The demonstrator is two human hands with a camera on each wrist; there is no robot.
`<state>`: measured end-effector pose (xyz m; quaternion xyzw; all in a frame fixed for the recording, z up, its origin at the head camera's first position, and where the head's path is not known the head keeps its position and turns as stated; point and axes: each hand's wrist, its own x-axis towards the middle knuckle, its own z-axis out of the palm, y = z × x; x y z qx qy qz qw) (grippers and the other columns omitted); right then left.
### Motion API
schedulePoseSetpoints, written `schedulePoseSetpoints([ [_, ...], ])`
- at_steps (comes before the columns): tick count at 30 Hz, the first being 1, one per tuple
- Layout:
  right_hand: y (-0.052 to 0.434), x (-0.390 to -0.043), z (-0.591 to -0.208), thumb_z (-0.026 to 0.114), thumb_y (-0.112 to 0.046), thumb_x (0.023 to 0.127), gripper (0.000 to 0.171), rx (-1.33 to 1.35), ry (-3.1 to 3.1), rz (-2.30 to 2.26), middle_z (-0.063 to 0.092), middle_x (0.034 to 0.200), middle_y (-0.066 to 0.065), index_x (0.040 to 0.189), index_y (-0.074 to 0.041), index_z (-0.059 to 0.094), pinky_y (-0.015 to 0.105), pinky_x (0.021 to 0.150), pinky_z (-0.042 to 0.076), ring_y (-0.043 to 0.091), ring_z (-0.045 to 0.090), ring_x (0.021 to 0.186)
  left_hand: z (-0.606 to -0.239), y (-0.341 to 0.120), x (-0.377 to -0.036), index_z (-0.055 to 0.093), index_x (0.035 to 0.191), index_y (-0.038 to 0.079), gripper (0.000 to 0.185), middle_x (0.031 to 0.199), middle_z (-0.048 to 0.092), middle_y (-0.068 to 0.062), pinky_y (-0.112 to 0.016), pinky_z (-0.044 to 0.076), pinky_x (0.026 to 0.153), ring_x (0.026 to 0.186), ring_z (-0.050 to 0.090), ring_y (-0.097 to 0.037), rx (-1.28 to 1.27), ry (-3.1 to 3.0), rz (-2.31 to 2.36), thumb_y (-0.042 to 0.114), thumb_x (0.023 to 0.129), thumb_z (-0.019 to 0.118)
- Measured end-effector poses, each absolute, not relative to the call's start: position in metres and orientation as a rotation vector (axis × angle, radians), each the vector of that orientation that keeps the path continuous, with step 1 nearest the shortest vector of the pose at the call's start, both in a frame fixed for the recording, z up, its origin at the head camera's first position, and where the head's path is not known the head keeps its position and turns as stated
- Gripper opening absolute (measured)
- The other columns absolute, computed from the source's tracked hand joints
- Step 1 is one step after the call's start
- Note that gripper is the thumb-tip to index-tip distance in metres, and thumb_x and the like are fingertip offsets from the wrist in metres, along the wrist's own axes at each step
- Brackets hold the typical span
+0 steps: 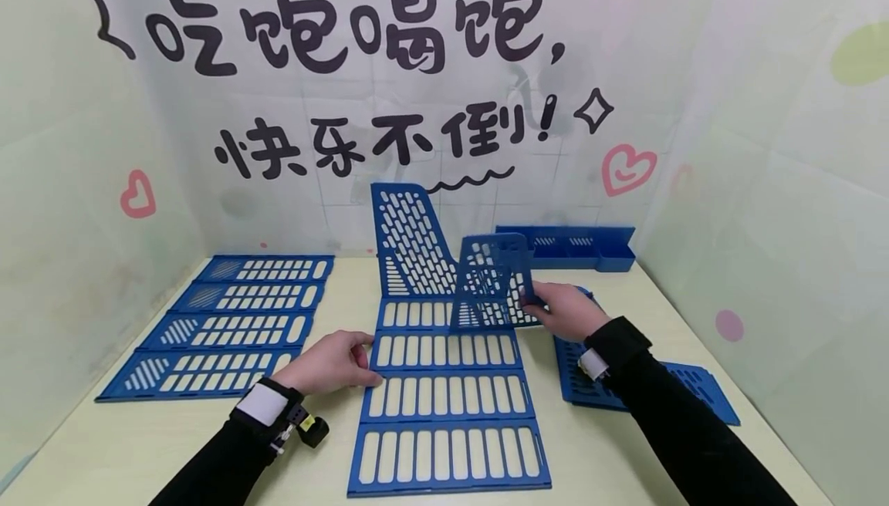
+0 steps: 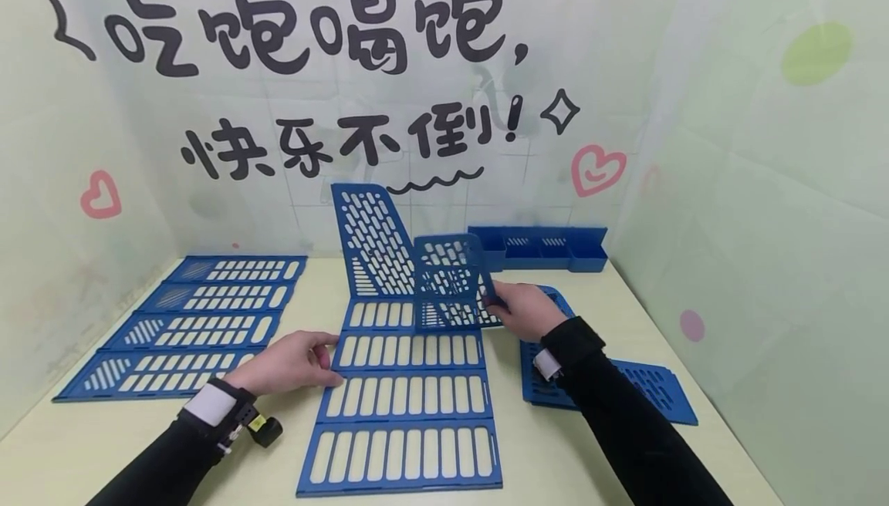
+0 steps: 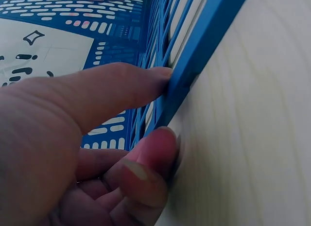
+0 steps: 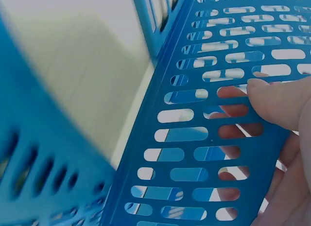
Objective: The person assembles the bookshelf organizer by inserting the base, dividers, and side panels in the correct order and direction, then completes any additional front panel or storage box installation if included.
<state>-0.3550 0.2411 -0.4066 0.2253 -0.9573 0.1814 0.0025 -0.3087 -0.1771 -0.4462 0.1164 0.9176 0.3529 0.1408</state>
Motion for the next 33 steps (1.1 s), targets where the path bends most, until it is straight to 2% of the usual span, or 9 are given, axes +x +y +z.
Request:
schedulePoseSetpoints([
  [5, 0.235, -0.352, -0.401, 0.062, -0.012, 0.112, 0.013, 0.649, -3.042, 0.552, 0.078, 0.108, 0.008, 0.121, -0.008, 0.070, 0.043, 0.086, 0.059, 0.019, 0.064, 0.087, -0.447, -0.176, -0.308, 0.054, 0.155, -0.007, 0.083, 0.085, 0.067, -0.003, -0.029, 0.046, 0.059, 0.069, 0.062, -0.018, 0.339, 2.630, 1.042, 0.021, 0.088, 0.094],
  [11, 0.264, -0.346, -0.392, 0.061, -0.009, 0.112, 0.015, 0.507, -3.073, 0.482, 0.075, 0.108, 0.009, 0.124, -0.005, 0.069, 0.043, 0.087, 0.057, 0.021, 0.062, 0.089, -0.445, -0.177, -0.308, 0.049, 0.158, -0.007, 0.084, 0.079, 0.069, -0.006, -0.032, 0.054, 0.056, 0.058, 0.069, -0.021, 0.324, 2.573, 1.089, 0.018, 0.091, 0.092],
  [16, 0.289, -0.339, -0.385, 0.062, -0.009, 0.112, 0.018, 0.457, -3.095, 0.421, 0.073, 0.106, 0.011, 0.127, -0.002, 0.067, 0.040, 0.083, 0.054, 0.024, 0.060, 0.089, -0.444, -0.179, -0.307, 0.046, 0.160, -0.008, 0.085, 0.080, 0.071, -0.007, -0.036, 0.061, 0.058, 0.057, 0.071, -0.021, 0.314, 2.528, 1.126, 0.017, 0.092, 0.090],
  [26, 0.304, -0.335, -0.388, 0.063, -0.008, 0.111, 0.018, 0.436, -3.090, 0.409, 0.073, 0.107, 0.011, 0.127, -0.001, 0.066, 0.040, 0.085, 0.056, 0.023, 0.061, 0.089, -0.448, -0.182, -0.306, 0.042, 0.162, -0.009, 0.088, 0.082, 0.071, -0.008, -0.037, 0.063, 0.060, 0.059, 0.072, -0.020, 0.293, 2.490, 1.157, 0.014, 0.093, 0.089],
  [33, 0.309, -0.339, -0.388, 0.062, -0.007, 0.111, 0.017, 0.426, -3.096, 0.419, 0.073, 0.105, 0.011, 0.127, -0.001, 0.066, 0.038, 0.081, 0.053, 0.023, 0.061, 0.087, -0.445, -0.181, -0.307, 0.042, 0.162, -0.011, 0.086, 0.080, 0.071, -0.008, -0.036, 0.063, 0.059, 0.059, 0.071, -0.020, 0.317, 2.489, 1.145, 0.014, 0.093, 0.088],
])
